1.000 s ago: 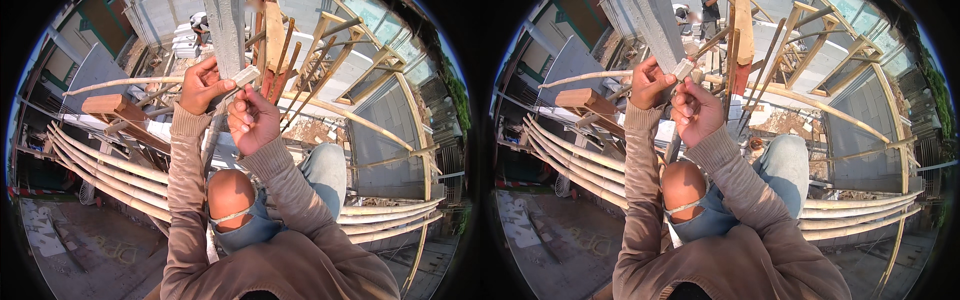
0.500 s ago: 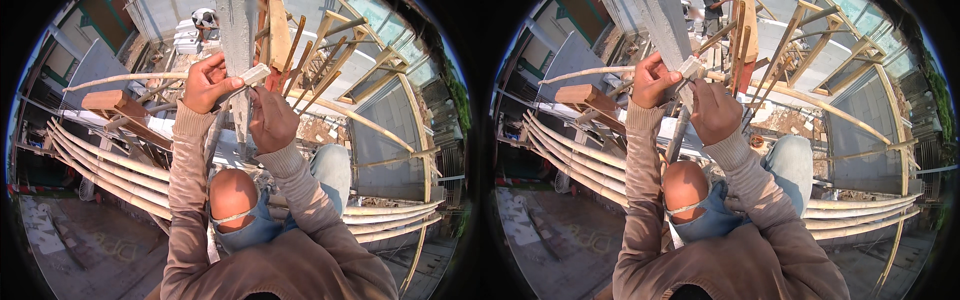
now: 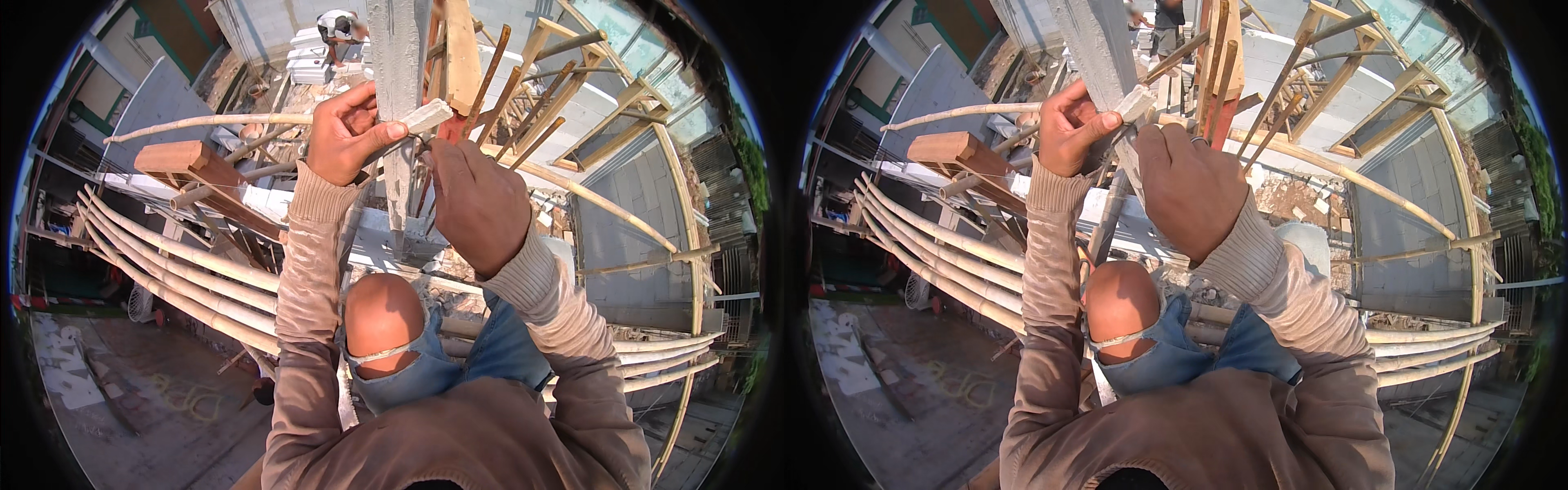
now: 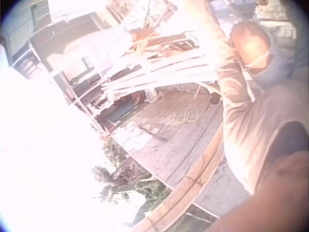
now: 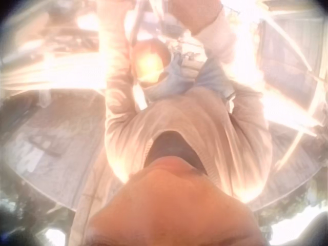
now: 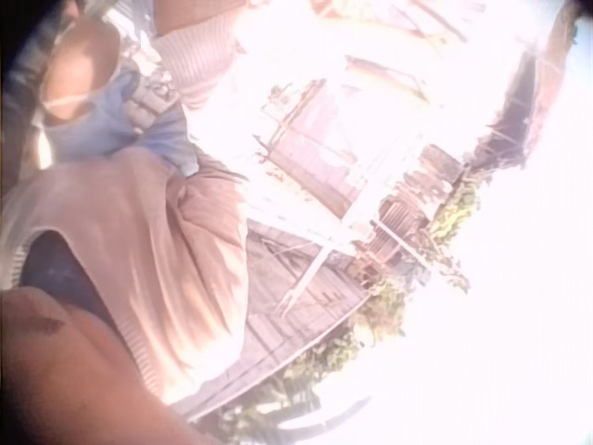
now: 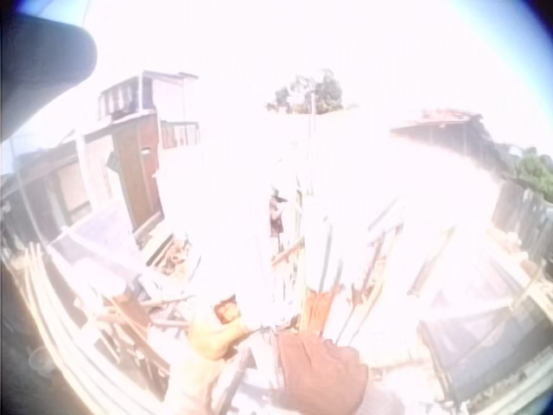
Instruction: The person ties a white string around a vertical metal stud and adjusts its position. They then place a small wooden spacer between the string and the metal stud to ensure proper alignment.
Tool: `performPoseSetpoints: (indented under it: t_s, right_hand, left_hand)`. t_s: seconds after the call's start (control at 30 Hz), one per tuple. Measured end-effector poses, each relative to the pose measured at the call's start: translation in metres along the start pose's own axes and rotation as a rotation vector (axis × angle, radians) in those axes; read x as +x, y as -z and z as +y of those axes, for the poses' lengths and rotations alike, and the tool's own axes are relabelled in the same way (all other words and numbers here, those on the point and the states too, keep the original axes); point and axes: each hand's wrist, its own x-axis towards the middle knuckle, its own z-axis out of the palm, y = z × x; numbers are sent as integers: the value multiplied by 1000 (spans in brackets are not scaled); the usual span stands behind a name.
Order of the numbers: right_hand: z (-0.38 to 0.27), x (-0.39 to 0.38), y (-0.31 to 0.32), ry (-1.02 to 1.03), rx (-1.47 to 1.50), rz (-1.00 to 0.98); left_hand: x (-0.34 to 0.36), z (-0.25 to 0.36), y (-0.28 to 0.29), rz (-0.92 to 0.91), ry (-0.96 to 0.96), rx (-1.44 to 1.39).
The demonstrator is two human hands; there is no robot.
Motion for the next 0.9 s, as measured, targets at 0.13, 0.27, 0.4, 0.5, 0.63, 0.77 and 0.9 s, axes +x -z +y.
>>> performPoseSetpoints:
  t_s: [0.13,0.27,0.4,0.5,0.63,0.77,0.9]
  right_hand:
    - [23,5,-10,73,-97,128]
    - [19,-4,-39,-354,479,130]
    - [-9,-11,-49,-851,1001,-79]
    - [-29,-7,-42,-716,863,-43]
    - [-28,10,-20,-819,1131,-168]
    - [11,14,2,-1221,2135,-278]
    - [5,11,3,-1149,1936,-205]
  left_hand:
    - [2,0,0,-1,-4,28]
    - [1,-1,-2,8,-13,14]
    - [1,-4,-2,13,-35,41]
    - [1,-5,-2,22,-1,17]
    - [-1,3,-1,21,29,77]
    - [0,4,-3,7,30,39]
    - [1,-3,0,-5,33,-71]
